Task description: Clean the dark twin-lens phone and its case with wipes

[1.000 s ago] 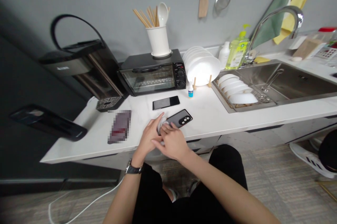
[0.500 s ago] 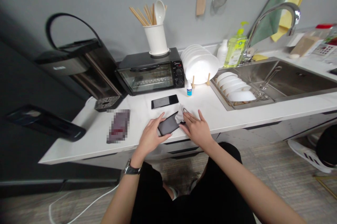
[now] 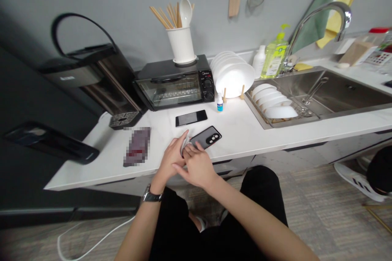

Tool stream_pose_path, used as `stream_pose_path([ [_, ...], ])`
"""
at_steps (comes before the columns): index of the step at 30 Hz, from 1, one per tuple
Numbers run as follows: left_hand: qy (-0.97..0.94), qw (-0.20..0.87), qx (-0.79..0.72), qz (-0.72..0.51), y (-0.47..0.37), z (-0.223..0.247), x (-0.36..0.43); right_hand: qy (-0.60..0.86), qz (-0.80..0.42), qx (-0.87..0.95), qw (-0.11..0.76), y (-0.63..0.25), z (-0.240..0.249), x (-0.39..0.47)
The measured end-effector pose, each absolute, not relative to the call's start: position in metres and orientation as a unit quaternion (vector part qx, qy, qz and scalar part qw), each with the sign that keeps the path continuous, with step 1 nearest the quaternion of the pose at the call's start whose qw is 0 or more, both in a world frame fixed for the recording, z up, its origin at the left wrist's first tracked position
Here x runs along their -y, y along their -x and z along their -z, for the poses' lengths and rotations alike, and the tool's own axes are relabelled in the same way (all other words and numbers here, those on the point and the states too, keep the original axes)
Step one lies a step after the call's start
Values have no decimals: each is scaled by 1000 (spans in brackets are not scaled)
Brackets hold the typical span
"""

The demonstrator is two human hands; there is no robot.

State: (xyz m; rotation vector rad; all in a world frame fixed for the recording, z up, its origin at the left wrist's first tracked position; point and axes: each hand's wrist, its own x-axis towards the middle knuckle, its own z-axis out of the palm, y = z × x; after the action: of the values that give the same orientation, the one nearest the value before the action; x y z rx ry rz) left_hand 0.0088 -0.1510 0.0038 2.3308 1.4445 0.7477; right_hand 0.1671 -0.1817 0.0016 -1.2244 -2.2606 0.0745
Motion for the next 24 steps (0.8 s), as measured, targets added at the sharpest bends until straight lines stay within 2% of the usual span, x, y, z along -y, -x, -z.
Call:
stream_pose_path([
  [3, -819, 111, -507, -245, -9, -2, 152, 423, -79, 851, 300, -171, -1, 190],
  [7, -821, 83, -512, -238, -11, -3, 157, 429, -87, 843, 313, -196, 3, 194],
  [16, -815, 115, -496, -276, -16, -2, 156, 540, 37, 792, 282, -249, 10, 169],
  [24, -819, 116, -493, -270, -17, -8, 156, 520, 4, 807, 280, -195, 1, 164],
])
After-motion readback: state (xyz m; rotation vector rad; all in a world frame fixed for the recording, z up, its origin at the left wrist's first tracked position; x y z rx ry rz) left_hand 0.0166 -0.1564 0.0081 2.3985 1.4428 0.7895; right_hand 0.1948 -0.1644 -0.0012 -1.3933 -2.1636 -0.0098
